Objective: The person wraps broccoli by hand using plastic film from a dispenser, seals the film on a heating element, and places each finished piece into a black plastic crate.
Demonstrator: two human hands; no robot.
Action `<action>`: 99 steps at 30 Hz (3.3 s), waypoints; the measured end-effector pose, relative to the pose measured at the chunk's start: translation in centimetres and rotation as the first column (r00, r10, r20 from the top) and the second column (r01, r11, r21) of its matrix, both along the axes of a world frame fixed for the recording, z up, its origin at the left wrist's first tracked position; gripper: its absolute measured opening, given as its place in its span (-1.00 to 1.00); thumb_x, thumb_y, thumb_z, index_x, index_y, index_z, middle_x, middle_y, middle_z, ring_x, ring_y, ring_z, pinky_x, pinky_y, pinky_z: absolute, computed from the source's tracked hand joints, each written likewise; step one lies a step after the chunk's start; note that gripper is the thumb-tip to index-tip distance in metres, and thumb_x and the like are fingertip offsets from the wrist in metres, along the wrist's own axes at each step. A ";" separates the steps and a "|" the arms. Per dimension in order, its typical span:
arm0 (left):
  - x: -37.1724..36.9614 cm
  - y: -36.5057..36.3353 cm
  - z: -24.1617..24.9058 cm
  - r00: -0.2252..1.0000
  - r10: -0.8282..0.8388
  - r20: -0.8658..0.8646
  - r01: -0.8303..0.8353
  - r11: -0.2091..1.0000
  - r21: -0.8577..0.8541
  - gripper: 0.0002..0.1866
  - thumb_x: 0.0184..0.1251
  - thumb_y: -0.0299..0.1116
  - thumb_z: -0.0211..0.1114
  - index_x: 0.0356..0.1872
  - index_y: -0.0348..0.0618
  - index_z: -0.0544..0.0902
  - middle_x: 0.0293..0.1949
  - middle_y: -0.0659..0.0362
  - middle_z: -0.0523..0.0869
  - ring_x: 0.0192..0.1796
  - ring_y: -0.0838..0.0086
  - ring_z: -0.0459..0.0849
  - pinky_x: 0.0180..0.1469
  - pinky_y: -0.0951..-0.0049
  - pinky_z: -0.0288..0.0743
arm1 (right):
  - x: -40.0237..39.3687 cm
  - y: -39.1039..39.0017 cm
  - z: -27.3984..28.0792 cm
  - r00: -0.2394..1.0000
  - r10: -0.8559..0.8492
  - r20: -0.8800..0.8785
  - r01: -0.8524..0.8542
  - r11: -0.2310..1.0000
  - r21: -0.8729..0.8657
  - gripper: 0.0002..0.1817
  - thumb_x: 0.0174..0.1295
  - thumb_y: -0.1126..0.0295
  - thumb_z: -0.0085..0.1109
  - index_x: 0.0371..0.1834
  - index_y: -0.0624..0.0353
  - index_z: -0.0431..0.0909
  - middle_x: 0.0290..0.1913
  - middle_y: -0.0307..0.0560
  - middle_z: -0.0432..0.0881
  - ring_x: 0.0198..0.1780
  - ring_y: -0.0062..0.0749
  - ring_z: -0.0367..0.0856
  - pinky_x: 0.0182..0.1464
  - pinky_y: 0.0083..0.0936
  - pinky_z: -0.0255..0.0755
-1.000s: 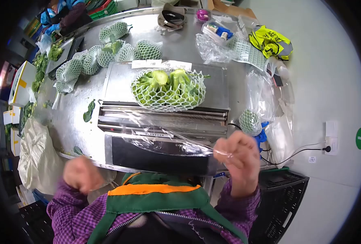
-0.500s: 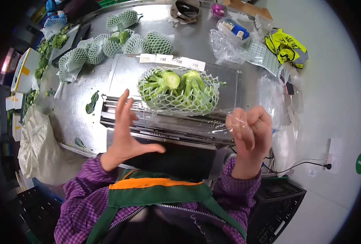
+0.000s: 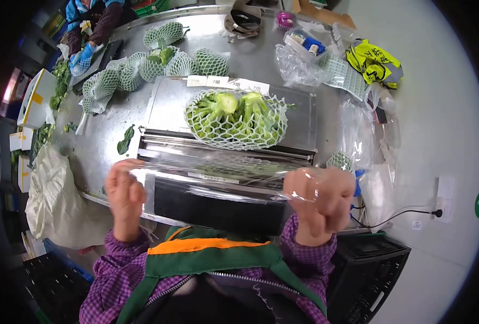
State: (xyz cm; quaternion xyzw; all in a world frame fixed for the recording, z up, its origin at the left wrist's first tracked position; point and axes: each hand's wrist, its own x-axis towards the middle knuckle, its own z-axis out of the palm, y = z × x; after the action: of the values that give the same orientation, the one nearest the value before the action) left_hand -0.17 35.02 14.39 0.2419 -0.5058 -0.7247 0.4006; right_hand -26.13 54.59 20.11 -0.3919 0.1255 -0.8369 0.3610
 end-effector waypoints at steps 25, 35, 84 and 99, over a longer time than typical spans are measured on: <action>-12.4 -10.2 -4.9 0.674 -0.475 0.566 0.737 0.486 -0.470 0.27 -0.27 -0.08 0.63 0.44 -0.27 -0.03 0.45 -0.12 0.03 0.50 0.26 -0.01 0.47 0.32 -0.13 | -7.7 -3.3 -9.4 0.804 0.298 -0.514 0.305 0.536 0.787 0.17 -0.22 0.36 0.54 0.49 0.15 -0.07 0.41 -0.03 0.14 0.35 -0.34 0.22 0.37 -0.43 0.12; -3.9 -2.8 -0.2 0.416 -0.889 0.194 0.588 0.425 0.688 -0.04 0.08 0.14 0.39 0.28 -0.46 0.23 0.17 -0.05 0.50 0.16 0.31 0.53 0.20 0.25 0.44 | -1.1 3.1 -4.2 0.836 0.362 0.411 -0.446 0.014 0.895 -0.42 0.33 0.03 0.02 0.22 0.26 0.29 -0.02 0.06 0.58 -0.23 -0.22 0.65 -0.23 -0.27 0.59; 11.1 10.4 -18.0 0.279 -0.848 0.451 0.345 0.526 0.777 -0.61 0.44 -0.14 0.00 0.00 -0.27 0.56 -0.07 0.02 0.67 -0.08 0.34 0.67 -0.01 0.33 0.58 | 20.9 10.8 -19.4 0.509 -0.647 0.568 -0.668 0.118 0.734 -0.70 0.38 0.26 -0.02 -0.10 0.31 0.52 -0.32 -0.18 0.61 -0.31 -0.51 0.60 -0.20 -0.59 0.50; 9.6 15.9 -19.1 0.295 -0.926 0.236 0.380 0.340 0.860 -0.55 0.44 -0.07 -0.02 0.03 -0.27 0.53 -0.03 0.02 0.65 -0.04 0.32 0.65 0.04 0.30 0.55 | 20.9 11.4 -19.9 0.707 -0.547 0.449 -0.589 -0.104 0.801 -0.61 0.41 0.18 -0.10 0.03 0.29 0.50 -0.19 -0.09 0.63 -0.14 -0.41 0.63 -0.01 -0.47 0.50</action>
State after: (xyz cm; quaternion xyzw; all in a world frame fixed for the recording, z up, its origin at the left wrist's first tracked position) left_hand 9.38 50.94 -4.75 0.3672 -0.3719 -0.7908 -0.3186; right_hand -5.20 65.95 0.16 0.3705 0.5448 -0.5094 0.5536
